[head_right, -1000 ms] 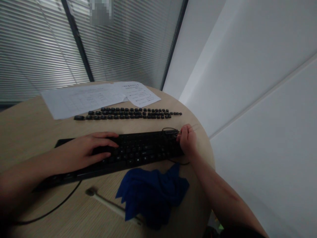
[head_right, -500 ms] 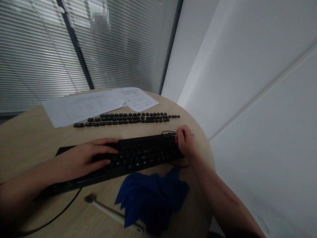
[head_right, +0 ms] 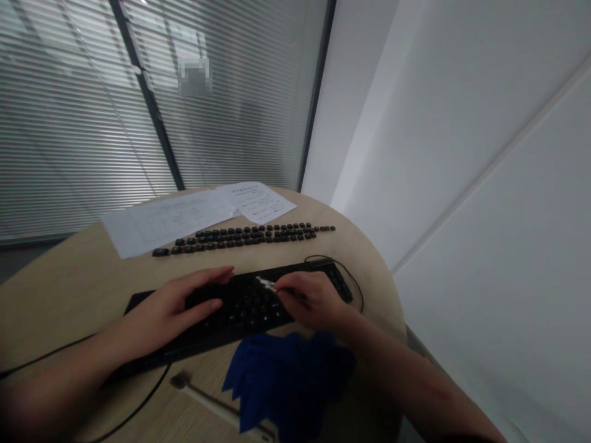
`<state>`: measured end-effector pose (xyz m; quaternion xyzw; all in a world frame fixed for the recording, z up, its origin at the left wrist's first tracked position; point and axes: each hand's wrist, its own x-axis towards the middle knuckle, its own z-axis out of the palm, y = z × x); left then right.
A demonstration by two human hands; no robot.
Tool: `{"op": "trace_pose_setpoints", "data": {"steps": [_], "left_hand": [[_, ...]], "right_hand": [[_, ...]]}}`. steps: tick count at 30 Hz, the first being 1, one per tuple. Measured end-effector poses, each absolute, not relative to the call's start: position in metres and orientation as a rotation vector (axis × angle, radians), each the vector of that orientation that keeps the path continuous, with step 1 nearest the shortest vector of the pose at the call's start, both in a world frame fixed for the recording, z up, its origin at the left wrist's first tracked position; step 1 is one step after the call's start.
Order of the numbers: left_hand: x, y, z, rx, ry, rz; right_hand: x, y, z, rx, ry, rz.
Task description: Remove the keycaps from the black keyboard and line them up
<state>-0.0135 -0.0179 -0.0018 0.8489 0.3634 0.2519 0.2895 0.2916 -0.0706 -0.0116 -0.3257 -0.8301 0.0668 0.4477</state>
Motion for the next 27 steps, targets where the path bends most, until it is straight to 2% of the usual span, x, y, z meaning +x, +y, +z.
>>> {"op": "trace_pose_setpoints", "data": {"steps": [6,14,27], "left_hand": [[-0.011,-0.023,0.001,1.978,0.88,0.653],[-0.013,-0.022,-0.002,1.721,0.901,0.527],[-0.006,-0.025,-0.004,1.721,0.926,0.517]], "right_hand": [[0.249,-0.075,0.002,-0.625,-2.022,0.405],[0.243,-0.077,-0.032,-0.601,-1.904,0.528],[0.239,-0.079,-0.033,-0.52,-1.973,0.371]]}}
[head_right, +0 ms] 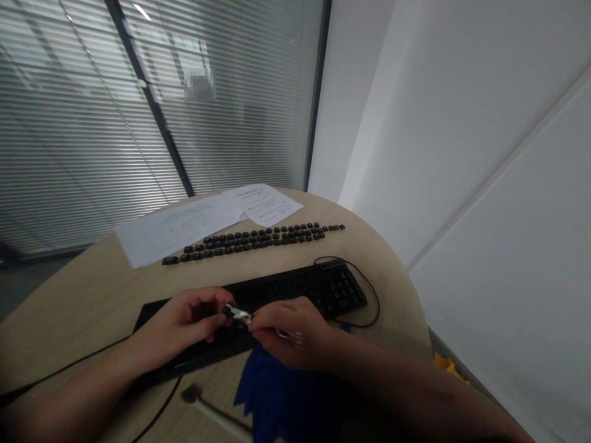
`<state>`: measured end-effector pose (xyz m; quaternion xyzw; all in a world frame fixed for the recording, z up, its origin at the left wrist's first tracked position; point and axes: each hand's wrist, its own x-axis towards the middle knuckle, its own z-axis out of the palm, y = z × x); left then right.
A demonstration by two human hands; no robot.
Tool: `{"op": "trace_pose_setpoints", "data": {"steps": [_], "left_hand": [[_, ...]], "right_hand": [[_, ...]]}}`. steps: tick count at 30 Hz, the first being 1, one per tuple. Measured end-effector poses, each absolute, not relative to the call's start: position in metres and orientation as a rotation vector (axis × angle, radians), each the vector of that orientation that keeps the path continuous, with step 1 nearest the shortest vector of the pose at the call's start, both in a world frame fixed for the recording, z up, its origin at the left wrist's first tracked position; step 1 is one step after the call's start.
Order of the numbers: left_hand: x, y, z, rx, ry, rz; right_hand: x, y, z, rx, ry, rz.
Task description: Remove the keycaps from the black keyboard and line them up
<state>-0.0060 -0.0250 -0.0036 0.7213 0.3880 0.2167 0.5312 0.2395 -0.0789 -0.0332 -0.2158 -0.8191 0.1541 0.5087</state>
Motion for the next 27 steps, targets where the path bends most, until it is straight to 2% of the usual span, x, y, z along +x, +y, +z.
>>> {"op": "trace_pose_setpoints", "data": {"steps": [19,27], "left_hand": [[-0.0003,-0.0264,-0.0043,1.642,0.958,0.616],[0.0015,-0.0233,-0.0078,1.454,1.004,0.796]], "right_hand": [[0.2398,-0.0848,-0.0334,-0.564,-2.043,0.253],[0.2423,-0.0867,-0.0307,-0.571,-2.082,0.113]]}}
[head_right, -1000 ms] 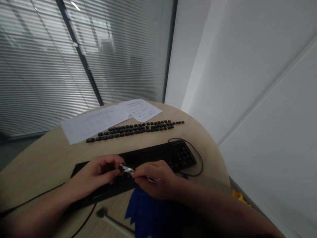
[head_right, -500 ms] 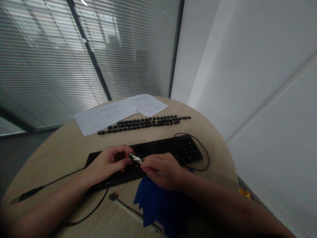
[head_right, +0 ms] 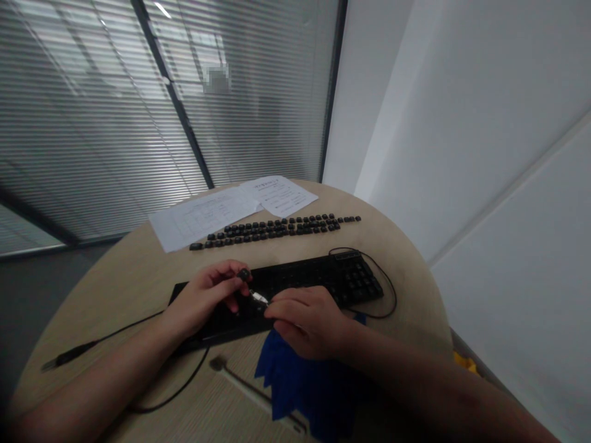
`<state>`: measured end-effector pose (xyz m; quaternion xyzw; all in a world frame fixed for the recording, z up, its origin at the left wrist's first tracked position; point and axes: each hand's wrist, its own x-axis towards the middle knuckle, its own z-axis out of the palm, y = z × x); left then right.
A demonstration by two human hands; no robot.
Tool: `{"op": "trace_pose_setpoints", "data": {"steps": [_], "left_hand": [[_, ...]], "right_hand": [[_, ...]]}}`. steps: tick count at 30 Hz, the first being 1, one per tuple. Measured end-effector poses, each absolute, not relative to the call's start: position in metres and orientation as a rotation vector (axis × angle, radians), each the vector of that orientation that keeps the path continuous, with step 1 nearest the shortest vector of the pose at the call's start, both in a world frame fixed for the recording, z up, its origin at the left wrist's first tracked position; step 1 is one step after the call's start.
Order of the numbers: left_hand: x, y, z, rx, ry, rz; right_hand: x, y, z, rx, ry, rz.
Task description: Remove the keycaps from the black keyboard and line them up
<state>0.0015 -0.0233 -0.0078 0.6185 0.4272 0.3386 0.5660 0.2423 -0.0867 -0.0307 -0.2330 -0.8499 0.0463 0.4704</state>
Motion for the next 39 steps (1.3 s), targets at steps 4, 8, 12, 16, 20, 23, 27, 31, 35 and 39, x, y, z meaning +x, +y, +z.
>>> {"op": "trace_pose_setpoints", "data": {"steps": [4,8,12,16,20,23,27,31,35,39], "left_hand": [[-0.004,-0.019,-0.009,1.436,1.022,0.865],[-0.005,-0.024,-0.002,1.513,0.936,0.758],[0.001,-0.032,0.003,1.551,0.866,0.631],[0.006,-0.036,0.001,1.569,0.842,0.561],[0.006,-0.038,0.002,1.68,0.734,0.453],[0.006,-0.039,0.004,1.75,0.664,0.429],[0.006,-0.041,0.002,1.8,0.657,0.441],[0.003,-0.038,0.001,2.059,0.78,0.614],[-0.006,-0.025,-0.009,2.541,1.006,0.748],[-0.013,-0.014,-0.029,2.7,1.237,0.549]], "right_hand": [[0.245,-0.087,-0.029,-0.545,-2.091,0.065],[0.249,-0.086,-0.024,-0.642,-2.042,-0.081],[0.252,-0.084,-0.02,-0.692,-2.063,-0.07],[0.248,-0.084,-0.026,-0.738,-2.115,-0.118],[0.243,-0.086,-0.032,-0.793,-2.203,-0.17],[0.239,-0.086,-0.034,-0.799,-2.219,-0.206],[0.236,-0.086,-0.031,-0.8,-2.201,-0.233],[0.251,-0.078,-0.022,-0.807,-2.124,-0.256],[0.312,-0.04,-0.009,-1.183,-1.901,-0.222],[0.392,0.021,-0.009,-1.762,-1.661,0.004]]}}
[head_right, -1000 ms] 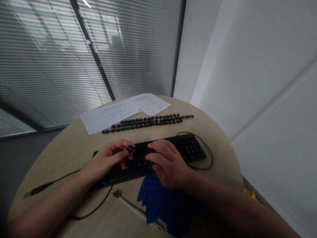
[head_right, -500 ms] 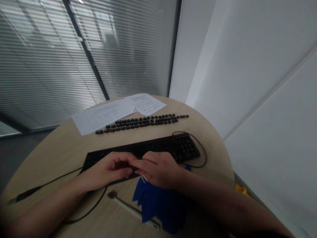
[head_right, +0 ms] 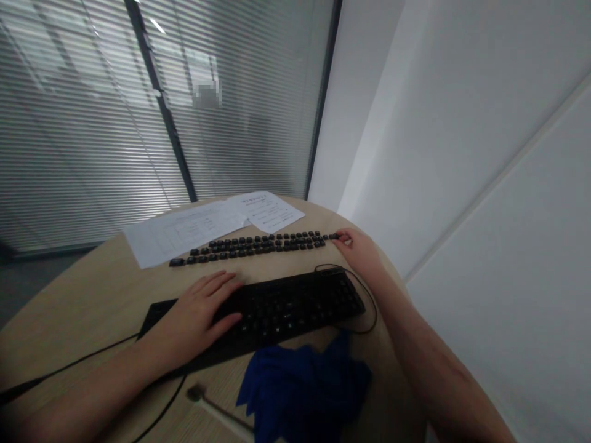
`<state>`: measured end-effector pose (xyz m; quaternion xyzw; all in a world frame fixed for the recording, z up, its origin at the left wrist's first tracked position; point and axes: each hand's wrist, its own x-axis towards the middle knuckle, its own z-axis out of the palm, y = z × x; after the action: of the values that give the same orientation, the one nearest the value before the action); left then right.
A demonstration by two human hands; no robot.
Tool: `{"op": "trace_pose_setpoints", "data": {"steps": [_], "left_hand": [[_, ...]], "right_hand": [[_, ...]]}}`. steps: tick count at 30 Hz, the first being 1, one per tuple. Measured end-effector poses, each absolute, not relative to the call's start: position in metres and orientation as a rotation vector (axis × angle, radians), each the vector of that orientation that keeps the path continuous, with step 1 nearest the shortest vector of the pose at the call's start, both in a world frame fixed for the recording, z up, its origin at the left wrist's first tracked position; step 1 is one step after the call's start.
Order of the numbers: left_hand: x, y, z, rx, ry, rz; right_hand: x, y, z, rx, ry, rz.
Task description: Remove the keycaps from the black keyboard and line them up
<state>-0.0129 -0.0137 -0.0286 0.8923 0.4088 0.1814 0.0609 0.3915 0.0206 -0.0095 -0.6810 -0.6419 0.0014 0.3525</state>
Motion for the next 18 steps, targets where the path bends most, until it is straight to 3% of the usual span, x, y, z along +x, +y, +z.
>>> {"op": "trace_pose_setpoints", "data": {"steps": [8,18], "left_hand": [[-0.013,-0.015,-0.037,2.722,1.18,0.318],[-0.021,-0.01,-0.036,2.731,1.064,0.297]], "right_hand": [[0.445,0.089,-0.045,-1.963,-1.809,0.294],[0.444,0.113,-0.05,-1.881,-2.129,0.149]]}}
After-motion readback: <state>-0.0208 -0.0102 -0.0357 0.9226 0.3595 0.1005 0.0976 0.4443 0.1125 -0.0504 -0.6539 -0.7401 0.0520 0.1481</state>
